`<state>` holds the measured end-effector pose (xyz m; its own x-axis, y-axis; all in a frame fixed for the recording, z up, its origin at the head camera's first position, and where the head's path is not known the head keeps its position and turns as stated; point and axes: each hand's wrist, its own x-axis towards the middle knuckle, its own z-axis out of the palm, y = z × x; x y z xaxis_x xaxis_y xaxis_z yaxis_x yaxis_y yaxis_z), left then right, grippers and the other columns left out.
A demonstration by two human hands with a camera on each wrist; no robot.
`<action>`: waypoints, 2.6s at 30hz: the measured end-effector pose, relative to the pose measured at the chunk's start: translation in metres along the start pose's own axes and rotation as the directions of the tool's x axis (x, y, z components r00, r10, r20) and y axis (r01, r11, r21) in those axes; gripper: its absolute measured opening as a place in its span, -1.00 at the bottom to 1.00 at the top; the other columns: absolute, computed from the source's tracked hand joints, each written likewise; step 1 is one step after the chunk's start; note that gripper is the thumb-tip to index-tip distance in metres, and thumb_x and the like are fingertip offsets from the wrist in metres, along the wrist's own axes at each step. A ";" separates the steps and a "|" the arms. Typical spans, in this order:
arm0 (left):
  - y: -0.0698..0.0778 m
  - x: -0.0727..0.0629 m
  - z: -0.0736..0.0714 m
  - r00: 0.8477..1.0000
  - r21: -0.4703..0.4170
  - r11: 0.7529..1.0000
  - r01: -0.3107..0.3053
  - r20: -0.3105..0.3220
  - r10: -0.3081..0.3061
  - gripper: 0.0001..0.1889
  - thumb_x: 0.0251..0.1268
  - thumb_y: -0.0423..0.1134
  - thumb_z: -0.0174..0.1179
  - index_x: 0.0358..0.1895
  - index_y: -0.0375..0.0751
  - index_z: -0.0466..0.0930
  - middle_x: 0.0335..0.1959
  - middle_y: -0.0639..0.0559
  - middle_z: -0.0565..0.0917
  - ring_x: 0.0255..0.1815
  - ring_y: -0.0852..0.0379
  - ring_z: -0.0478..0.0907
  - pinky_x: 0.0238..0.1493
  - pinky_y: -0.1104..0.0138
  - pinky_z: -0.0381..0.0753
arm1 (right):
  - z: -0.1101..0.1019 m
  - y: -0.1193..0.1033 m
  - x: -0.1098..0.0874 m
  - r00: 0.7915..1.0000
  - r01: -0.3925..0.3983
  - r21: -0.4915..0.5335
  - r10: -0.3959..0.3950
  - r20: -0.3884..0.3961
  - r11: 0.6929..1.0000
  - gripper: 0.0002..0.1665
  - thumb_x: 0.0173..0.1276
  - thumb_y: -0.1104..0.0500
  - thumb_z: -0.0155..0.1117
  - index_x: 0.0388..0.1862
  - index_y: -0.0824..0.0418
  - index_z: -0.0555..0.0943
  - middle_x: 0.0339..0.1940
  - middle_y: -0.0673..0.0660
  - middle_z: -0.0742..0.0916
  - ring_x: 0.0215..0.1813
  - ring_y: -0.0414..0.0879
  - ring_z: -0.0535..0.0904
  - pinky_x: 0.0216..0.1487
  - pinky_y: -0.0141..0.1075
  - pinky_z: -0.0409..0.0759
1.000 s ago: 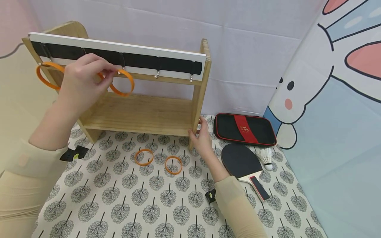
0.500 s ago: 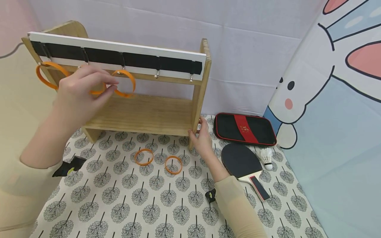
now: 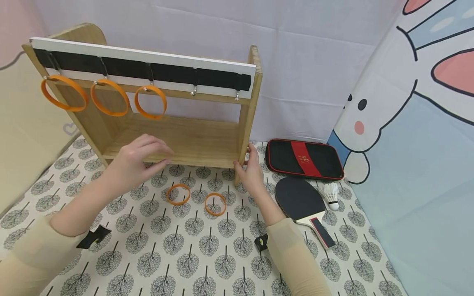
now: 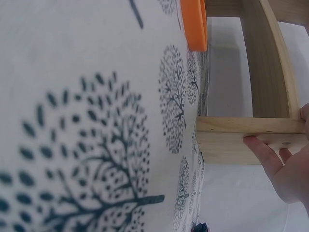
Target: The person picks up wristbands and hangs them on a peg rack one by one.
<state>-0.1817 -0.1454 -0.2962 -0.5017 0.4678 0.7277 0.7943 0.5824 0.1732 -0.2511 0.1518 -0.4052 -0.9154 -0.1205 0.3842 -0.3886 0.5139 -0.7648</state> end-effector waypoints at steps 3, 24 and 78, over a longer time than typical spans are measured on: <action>-0.006 -0.014 0.016 0.999 -0.033 0.999 0.032 0.044 -0.030 -0.79 -0.04 -0.41 0.40 -0.28 -0.24 0.64 -0.27 0.01 0.67 -0.14 0.10 0.55 0.00 0.25 0.58 | -0.001 -0.002 0.001 1.000 -0.007 0.004 0.007 -0.002 1.000 -0.24 0.39 0.18 0.13 0.44 0.13 0.00 0.27 0.29 0.37 -0.11 0.18 0.54 -0.26 -0.09 0.65; -0.047 -0.088 0.081 0.804 -0.100 0.976 0.194 0.586 -0.099 -0.82 0.03 -0.21 0.39 -0.27 -0.05 0.64 -0.31 0.18 0.62 -0.22 0.19 0.53 -0.07 0.25 0.57 | -0.002 -0.003 0.002 1.000 -0.031 0.006 0.031 0.001 0.999 -0.22 0.39 0.17 0.13 0.45 0.11 -0.02 0.31 0.27 0.35 -0.11 0.12 0.53 -0.27 -0.12 0.64; -0.023 -0.037 0.038 0.802 -0.115 0.936 0.333 0.557 -0.217 -0.85 0.15 -0.29 0.30 -0.21 -0.04 0.61 -0.30 0.21 0.61 -0.21 0.23 0.53 -0.12 0.26 0.60 | 0.000 -0.003 0.000 1.000 -0.015 0.008 0.015 0.005 1.000 -0.25 0.38 0.21 0.14 0.42 0.17 0.00 0.29 0.29 0.36 -0.12 0.18 0.54 -0.25 -0.07 0.65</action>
<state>-0.1943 -0.1508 -0.3529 -0.7652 0.6193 0.1759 0.6158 0.6245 0.4803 -0.2499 0.1509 -0.4030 -0.9215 -0.1173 0.3703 -0.3759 0.5092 -0.7742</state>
